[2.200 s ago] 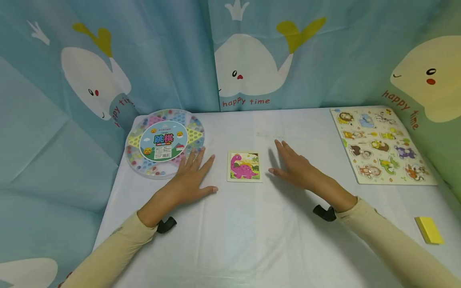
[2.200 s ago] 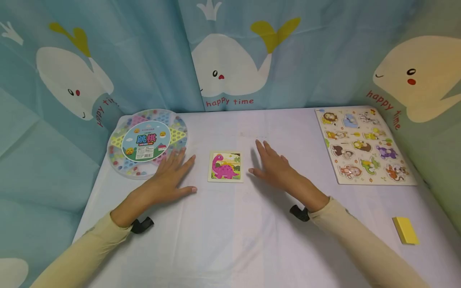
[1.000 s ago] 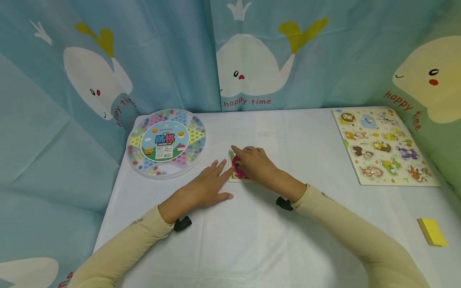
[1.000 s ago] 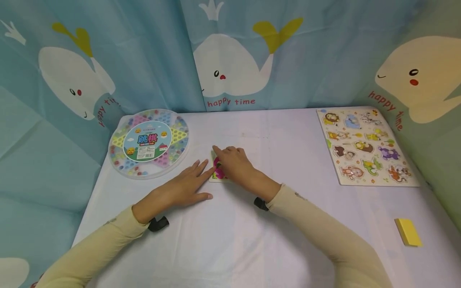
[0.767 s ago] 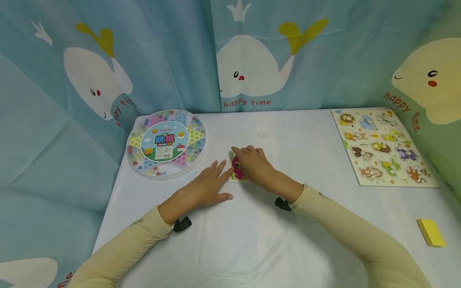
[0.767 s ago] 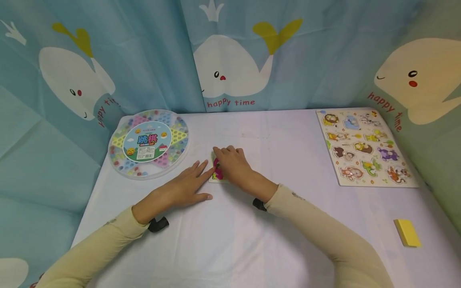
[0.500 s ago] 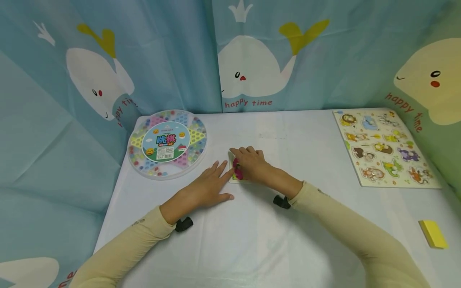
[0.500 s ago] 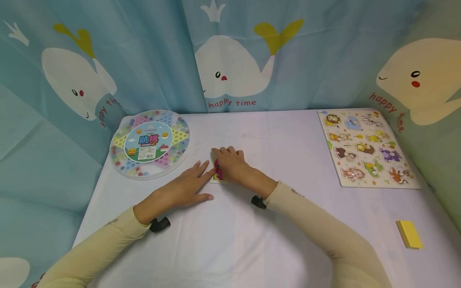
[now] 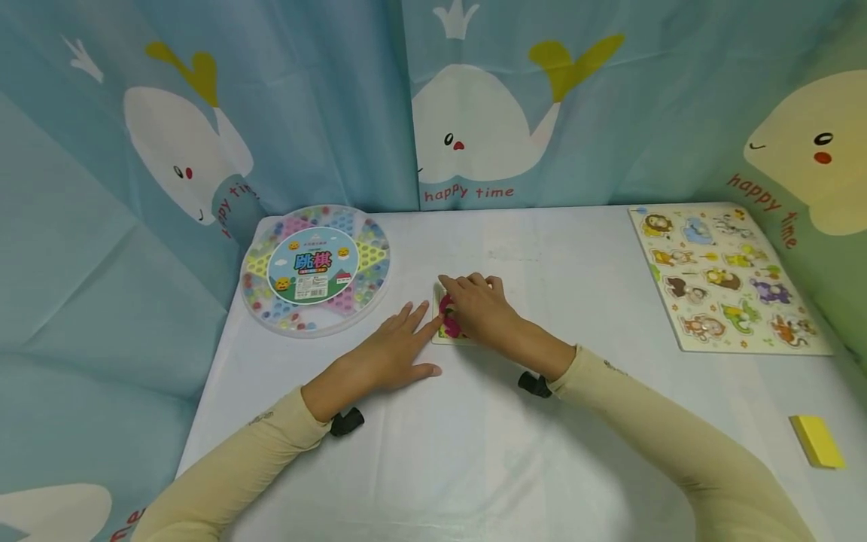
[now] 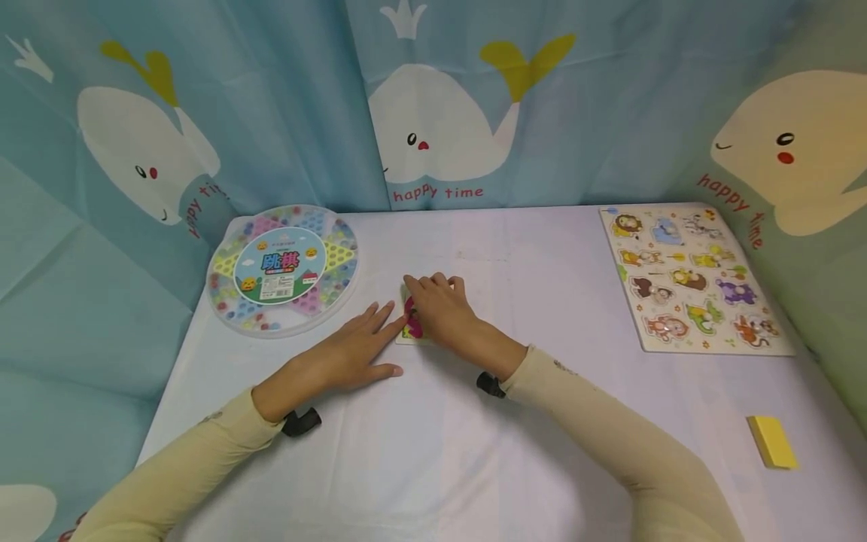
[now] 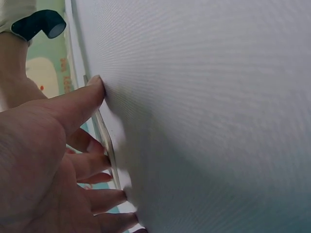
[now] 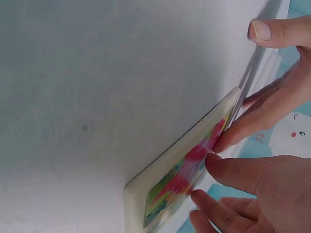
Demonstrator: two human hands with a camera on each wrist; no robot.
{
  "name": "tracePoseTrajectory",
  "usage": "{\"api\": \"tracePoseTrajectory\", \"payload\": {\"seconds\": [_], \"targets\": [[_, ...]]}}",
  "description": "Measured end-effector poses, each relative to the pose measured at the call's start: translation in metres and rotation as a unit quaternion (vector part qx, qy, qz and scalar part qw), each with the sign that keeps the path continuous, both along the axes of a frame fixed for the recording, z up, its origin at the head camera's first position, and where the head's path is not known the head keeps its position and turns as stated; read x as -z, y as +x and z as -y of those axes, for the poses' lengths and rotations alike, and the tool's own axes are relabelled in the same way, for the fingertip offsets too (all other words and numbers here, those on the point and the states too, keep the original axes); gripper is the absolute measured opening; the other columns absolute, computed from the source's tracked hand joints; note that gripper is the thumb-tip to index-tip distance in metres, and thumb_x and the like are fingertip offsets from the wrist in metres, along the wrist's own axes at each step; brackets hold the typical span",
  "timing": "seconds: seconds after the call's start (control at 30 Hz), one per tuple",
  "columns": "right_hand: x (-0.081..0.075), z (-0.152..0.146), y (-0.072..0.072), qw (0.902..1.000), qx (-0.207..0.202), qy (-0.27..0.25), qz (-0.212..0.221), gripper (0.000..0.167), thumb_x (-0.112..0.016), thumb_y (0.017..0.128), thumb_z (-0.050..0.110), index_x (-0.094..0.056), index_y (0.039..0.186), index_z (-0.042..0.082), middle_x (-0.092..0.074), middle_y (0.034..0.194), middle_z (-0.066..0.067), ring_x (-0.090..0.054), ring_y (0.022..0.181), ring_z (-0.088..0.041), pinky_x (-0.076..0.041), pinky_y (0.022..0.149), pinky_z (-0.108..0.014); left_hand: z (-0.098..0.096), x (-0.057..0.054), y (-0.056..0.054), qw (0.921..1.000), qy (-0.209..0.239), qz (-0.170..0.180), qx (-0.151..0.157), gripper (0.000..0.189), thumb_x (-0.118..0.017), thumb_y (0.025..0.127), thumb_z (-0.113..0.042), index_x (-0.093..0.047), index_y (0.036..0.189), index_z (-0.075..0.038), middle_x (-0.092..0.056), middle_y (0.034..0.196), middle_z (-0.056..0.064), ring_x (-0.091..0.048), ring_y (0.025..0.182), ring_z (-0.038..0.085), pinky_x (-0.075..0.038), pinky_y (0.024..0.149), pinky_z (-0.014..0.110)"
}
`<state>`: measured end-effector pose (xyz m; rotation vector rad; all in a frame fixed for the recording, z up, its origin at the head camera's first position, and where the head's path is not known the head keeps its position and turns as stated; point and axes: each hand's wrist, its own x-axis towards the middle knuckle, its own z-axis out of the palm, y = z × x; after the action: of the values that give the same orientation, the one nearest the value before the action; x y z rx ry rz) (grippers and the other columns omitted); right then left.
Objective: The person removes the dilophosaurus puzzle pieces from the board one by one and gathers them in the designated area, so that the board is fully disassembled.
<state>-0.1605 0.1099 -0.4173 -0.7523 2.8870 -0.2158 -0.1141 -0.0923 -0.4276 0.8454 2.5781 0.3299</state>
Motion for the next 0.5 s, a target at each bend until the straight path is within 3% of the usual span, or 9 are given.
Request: {"api": "tracePoseTrajectory", "payload": {"seconds": [0.3,0.5], "targets": [[-0.0036,0.0001,0.0016,0.9991,-0.030,0.002,-0.030,0.069,-0.078,0.096,0.014,-0.047,0.157,0.002,-0.070,0.137,-0.017,-0.061,0.129,-0.038,-0.047,0.104,-0.059,0.0006,-0.0001,-0.0003,1.0000,-0.002,0.003,0.003,0.085,-0.062,0.104,-0.053,-0.025,0.169,-0.014,-0.010,0.176,0.020,-0.010,0.162,0.046,-0.020,0.130,0.056],[-0.0065,0.0024,-0.0060,0.9995,-0.022,0.020,0.011,0.066,-0.075,0.099,0.017,-0.046,0.157,0.003,-0.062,0.146,-0.017,-0.053,0.138,-0.038,-0.043,0.108,-0.059,0.0002,-0.0014,0.0002,1.0000,-0.004,0.003,0.004,0.085,-0.060,0.105,-0.055,-0.023,0.170,-0.014,-0.010,0.176,0.020,-0.010,0.162,0.046,-0.020,0.130,0.055]]}}
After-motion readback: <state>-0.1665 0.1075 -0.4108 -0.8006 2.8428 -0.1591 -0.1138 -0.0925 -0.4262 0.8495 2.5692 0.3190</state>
